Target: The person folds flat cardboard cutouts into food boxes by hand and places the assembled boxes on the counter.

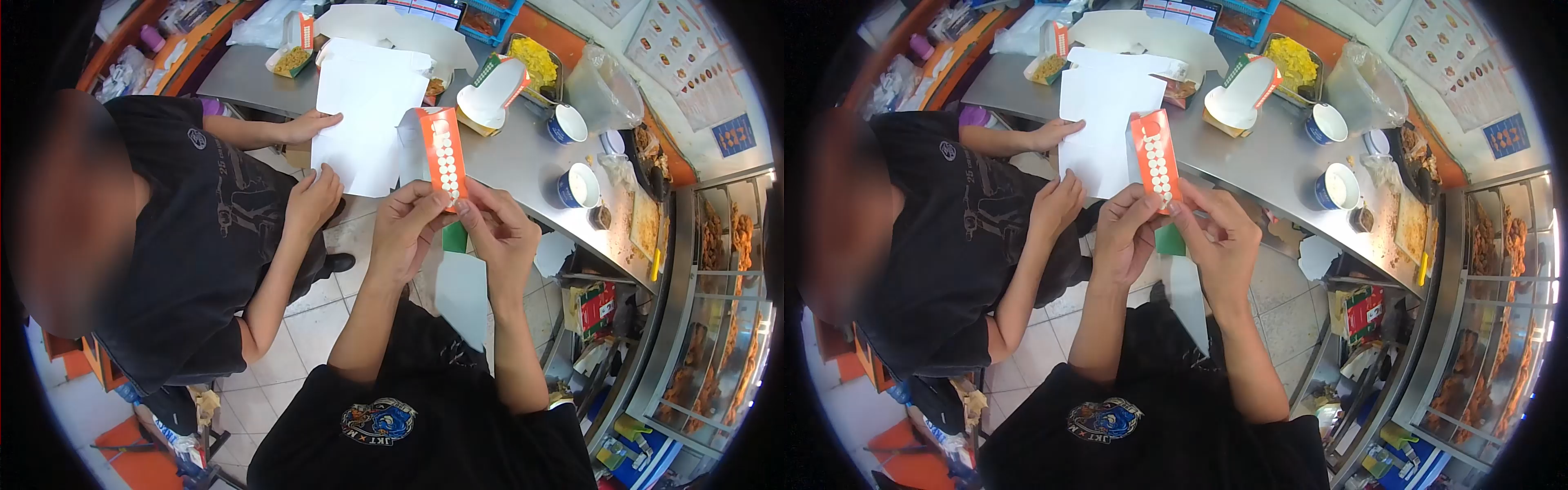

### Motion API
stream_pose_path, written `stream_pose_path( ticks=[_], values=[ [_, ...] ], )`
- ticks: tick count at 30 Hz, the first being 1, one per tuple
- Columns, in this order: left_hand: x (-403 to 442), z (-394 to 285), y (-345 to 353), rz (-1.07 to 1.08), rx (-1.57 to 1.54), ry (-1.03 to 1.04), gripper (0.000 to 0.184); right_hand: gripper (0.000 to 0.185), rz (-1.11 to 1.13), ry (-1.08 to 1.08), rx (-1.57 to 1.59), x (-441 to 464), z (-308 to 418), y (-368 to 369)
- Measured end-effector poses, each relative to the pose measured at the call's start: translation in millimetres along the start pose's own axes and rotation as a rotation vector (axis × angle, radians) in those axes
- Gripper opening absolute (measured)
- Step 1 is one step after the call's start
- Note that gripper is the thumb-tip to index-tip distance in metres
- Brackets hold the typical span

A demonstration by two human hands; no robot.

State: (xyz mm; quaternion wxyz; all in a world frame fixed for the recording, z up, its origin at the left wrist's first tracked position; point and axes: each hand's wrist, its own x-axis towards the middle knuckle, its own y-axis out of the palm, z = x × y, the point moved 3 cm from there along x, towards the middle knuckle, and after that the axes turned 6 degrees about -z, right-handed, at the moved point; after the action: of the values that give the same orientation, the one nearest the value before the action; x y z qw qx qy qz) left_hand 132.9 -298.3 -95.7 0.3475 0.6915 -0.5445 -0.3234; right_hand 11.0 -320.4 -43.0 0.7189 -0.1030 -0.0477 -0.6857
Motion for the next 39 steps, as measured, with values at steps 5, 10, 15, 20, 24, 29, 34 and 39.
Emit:
stream_pose_path(
  ticks=[5, 10, 15, 20, 24, 29, 34, 39],
  values=[
    [-3, 2, 5, -0.117, 0.210, 0.080, 0.014, 0.026, -0.032, -0.068, -0.057, -2, 6, -5],
    [-3, 11, 6, -0.148, 0.187, 0.112, 0.013, 0.027, -0.078, -0.231, -0.199, -4, 3, -8],
    [-4, 4, 10, -0.054, 0.314, 0.096, 0.009, 0.031, -0.024, -0.059, -0.015, -7, 0, -15],
    [-21, 6, 11, 0.131, 0.404, 0.048, 0.012, 0.041, -0.048, -0.116, 0.060, 10, 19, -33],
    [-27, 10, 9, 0.140, 0.368, -0.013, 0.018, 0.040, 0.017, -0.127, 0.018, 13, 25, -36],
    [-28, 14, 10, 0.179, 0.420, -0.007, 0.021, 0.033, -0.054, -0.012, 0.044, 12, 23, -37],
    [-31, 18, 8, 0.173, 0.440, 0.005, 0.019, 0.029, -0.047, 0.015, 0.016, 13, 18, -40],
    [-33, 34, 9, 0.030, 0.549, 0.128, 0.016, 0.039, -0.089, 0.045, -0.044, -10, 3, -42]
  ],
)
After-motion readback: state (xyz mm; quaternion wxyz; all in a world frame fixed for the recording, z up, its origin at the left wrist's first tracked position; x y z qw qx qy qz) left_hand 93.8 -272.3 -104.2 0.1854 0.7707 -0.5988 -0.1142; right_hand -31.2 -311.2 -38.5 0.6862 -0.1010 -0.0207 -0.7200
